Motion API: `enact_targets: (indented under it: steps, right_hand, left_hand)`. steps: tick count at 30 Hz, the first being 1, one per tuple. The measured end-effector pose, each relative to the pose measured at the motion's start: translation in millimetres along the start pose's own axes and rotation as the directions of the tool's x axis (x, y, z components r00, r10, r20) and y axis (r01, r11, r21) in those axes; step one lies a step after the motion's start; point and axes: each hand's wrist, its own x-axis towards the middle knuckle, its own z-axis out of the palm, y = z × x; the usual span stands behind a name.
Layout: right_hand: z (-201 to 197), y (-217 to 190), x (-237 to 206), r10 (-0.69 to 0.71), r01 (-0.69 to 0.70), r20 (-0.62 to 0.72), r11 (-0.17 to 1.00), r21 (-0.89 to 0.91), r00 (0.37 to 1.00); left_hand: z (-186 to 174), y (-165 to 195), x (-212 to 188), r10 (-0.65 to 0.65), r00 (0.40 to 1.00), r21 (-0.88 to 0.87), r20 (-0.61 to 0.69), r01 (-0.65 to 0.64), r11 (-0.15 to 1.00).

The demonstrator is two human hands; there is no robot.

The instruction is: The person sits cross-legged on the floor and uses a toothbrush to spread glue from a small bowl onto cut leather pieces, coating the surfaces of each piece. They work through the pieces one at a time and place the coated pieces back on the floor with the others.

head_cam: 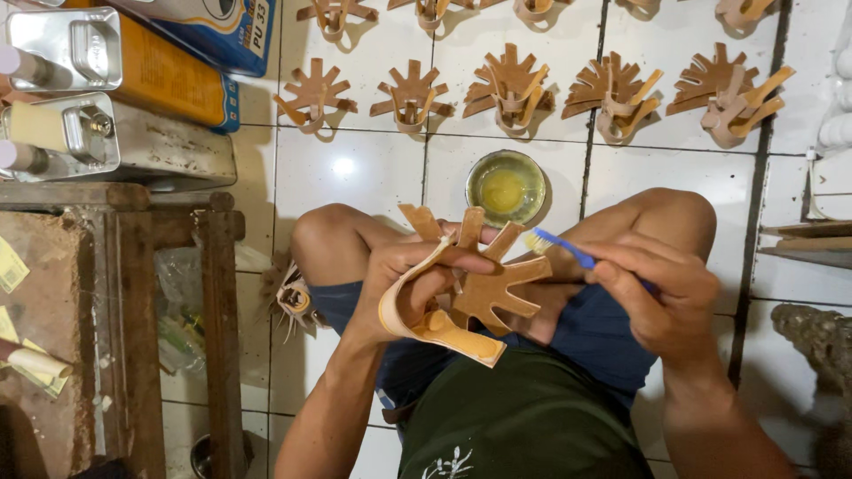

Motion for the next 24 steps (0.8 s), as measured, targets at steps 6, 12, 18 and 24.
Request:
enact_targets:
  steps: [6, 12, 18, 24]
  right_hand:
    - [7, 0, 7, 0.040, -0.040, 0.003, 0.995, -0.087, 0.999]
    - [10, 21, 3, 0.164, -0.143, -0.179, 0.982, 0.125, 0.970]
    - [48, 50, -7, 0.378, -0.264, -0.030, 0.699, 0.664, 0.925]
    - [50, 60, 3, 0.351, -0.227, -0.085, 0.754, 0.617, 0.933]
  left_hand:
    - [3, 3, -1, 0.118, 0.990, -0.075, 0.082, -0.112, 0.991]
    - [-3, -12, -2, 0.178, 0.982, -0.159, 0.057, -0.167, 0.973]
    - [11, -39, 1, 0.050, 0.996, 0.230, -0.069, -0.032, 0.973]
    - [5, -56, -4, -0.162, 0.966, -0.853, -0.201, -0.092, 0.514]
